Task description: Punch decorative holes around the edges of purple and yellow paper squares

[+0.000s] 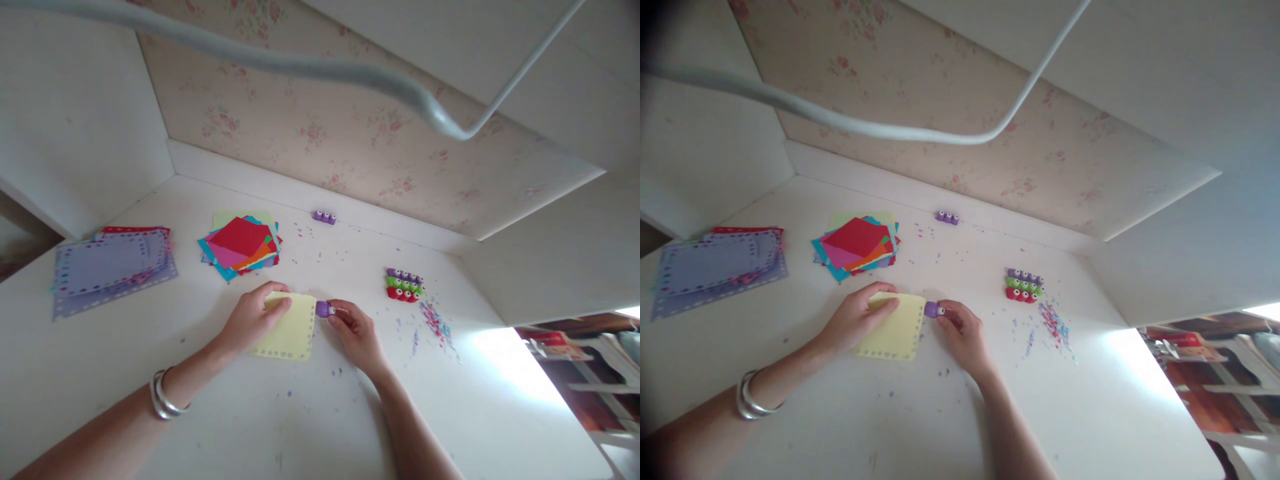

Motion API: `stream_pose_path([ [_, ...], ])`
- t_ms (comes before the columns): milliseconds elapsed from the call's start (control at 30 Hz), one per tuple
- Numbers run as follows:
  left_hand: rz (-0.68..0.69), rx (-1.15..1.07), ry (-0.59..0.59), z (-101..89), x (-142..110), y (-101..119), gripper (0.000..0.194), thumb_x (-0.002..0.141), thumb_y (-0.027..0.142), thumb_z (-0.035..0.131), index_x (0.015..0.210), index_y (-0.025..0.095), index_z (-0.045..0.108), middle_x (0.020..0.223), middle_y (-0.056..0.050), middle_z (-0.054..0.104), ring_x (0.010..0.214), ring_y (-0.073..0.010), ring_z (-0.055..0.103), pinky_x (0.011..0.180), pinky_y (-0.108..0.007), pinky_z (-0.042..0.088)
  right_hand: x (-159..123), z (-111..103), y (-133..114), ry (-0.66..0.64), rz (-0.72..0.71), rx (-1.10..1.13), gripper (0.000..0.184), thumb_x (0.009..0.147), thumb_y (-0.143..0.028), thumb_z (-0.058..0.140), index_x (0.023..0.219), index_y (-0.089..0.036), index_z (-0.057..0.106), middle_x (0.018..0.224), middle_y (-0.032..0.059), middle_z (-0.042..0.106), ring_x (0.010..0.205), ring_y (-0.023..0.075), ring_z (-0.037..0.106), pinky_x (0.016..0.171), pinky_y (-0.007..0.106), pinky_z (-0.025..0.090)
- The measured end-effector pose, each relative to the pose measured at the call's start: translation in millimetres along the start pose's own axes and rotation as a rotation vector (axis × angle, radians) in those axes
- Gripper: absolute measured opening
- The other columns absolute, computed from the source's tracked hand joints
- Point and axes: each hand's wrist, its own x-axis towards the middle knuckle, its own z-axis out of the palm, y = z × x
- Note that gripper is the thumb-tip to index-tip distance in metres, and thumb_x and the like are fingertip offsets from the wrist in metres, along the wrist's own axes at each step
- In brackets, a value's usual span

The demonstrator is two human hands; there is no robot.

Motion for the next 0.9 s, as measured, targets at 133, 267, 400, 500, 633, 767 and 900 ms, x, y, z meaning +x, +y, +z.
stream_pose_path([
  [133,0.015,-0.001,0.000,0.3,0,1,0.030,0.085,0.046,0.056,0.101,0.022,0.064,0.095,0.001,0.071,0.082,-0.0176,0.067,0.071,-0.024,0.049,2,0,-2,0.032,0.020,0.057,0.020,0.085,-0.034,0.067,0.102,-0.023,0.062,0.113,0.0080,0.070,0.095,0.0200,0.071,0.084,0.037,0.059],
  [267,0.030,-0.003,0.004,0.8,0,2,0.029,0.085,0.045,0.057,0.100,0.022,0.065,0.098,0.001,0.072,0.088,-0.0186,0.067,0.072,-0.024,0.049,0,-1,-4,0.067,0.020,-0.088,0.018,0.086,-0.035,0.066,0.097,-0.022,0.062,0.114,0.0085,0.068,0.089,0.0186,0.071,0.080,0.035,0.060],
  [400,0.000,-0.025,-0.030,1.9,-1,2,0.031,0.085,0.047,0.056,0.102,0.022,0.064,0.090,0.001,0.072,0.070,-0.0165,0.066,0.060,-0.023,0.049,-2,0,-7,0.082,-0.083,-0.441,0.013,0.087,-0.033,0.064,0.091,-0.021,0.063,0.091,0.0054,0.068,0.074,0.0161,0.066,0.070,0.032,0.057],
  [500,-0.001,-0.025,-0.040,2.6,-1,2,0.031,0.085,0.047,0.056,0.102,0.022,0.063,0.084,0.001,0.072,0.063,-0.0158,0.065,0.056,-0.023,0.047,-2,0,-10,0.066,-0.178,-0.592,0.018,0.085,-0.036,0.068,0.092,-0.021,0.063,0.087,0.0062,0.067,0.079,0.0199,0.064,0.074,0.036,0.056],
  [633,-0.004,-0.034,-0.054,2.9,-1,2,0.031,0.086,0.046,0.054,0.103,0.022,0.063,0.081,0.001,0.072,0.059,-0.0160,0.065,0.053,-0.023,0.047,-1,-9,-14,-0.080,-0.277,-0.533,0.031,0.093,-0.031,0.058,0.123,-0.022,0.059,0.125,0.0118,0.062,0.116,0.0247,0.058,0.098,0.043,0.050],
  [767,0.007,-0.002,-0.043,1.8,-2,4,0.030,0.085,0.045,0.054,0.102,0.022,0.064,0.081,0.000,0.072,0.062,-0.0169,0.066,0.055,-0.023,0.048,0,-17,-11,-0.198,-0.299,-0.456,0.028,0.096,-0.024,0.052,0.120,-0.027,0.064,0.121,0.0072,0.066,0.113,0.0214,0.062,0.096,0.040,0.053],
  [900,0.010,0.013,-0.050,0.6,-2,5,0.031,0.085,0.045,0.052,0.101,0.021,0.064,0.073,0.001,0.071,0.062,-0.0178,0.066,0.055,-0.024,0.047,0,-13,-10,-0.098,-0.268,-0.445,0.018,0.092,-0.027,0.059,0.107,-0.027,0.070,0.108,0.0071,0.070,0.102,0.0226,0.066,0.090,0.042,0.057],
])
